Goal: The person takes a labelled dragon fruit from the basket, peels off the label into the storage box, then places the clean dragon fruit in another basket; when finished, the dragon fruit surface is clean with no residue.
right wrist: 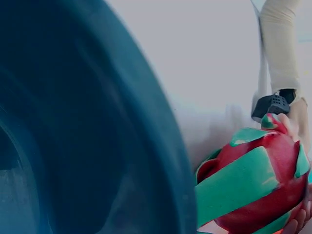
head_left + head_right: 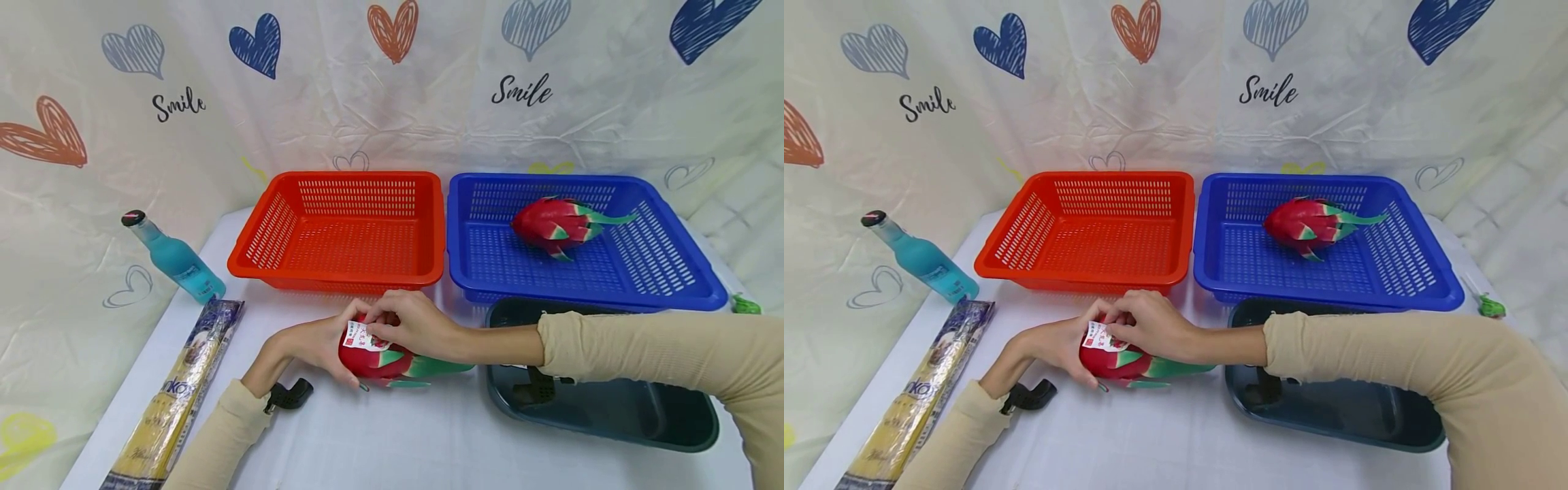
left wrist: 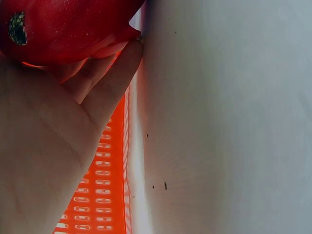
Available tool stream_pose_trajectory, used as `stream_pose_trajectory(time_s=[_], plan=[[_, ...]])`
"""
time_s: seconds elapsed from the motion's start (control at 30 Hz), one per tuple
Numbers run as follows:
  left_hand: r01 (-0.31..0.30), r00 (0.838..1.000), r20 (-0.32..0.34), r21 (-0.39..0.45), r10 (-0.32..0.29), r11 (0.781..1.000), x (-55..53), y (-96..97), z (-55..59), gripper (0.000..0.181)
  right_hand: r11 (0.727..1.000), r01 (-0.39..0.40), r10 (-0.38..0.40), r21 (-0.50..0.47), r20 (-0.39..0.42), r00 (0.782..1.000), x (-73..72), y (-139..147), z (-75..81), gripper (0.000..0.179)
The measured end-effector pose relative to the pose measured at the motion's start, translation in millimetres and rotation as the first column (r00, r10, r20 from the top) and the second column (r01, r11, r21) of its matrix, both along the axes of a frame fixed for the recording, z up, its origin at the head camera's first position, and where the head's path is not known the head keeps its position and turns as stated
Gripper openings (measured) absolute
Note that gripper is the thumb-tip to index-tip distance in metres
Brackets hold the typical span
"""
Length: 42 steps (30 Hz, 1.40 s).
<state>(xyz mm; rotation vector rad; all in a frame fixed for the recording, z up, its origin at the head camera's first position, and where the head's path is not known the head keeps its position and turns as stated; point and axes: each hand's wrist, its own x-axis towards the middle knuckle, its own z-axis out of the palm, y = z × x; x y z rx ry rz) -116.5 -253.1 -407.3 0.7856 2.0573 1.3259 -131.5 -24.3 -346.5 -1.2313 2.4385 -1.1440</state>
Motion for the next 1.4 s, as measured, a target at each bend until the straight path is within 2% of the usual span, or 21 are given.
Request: stream_pose_trajectory(time_s=[0.57,0.83,1.4], plan=[[-0.019,1.000,-0.016,-0.040,0.019,0.999,0.8,0.9,1.4,0.083,0.996,0.005,-0.008,-0.091,-0.038,0.999,1.1,-1.1,-7.0,0.006],[-0.014,1.000,-0.015,-0.050,0.013,0.999,1.2,0.7,1.5,0.083,0.997,0.025,-0.024,-0.071,0.018,1.000,1.6,-0.2,-5.1,0.007],[-0.006,1.000,-0.008,-0.039,0.006,0.999,0.9,0.6,2.5,0.084,0.997,0.043,-0.038,-0.061,0.085,0.996,2.3,-1.2,-4.9,0.007]])
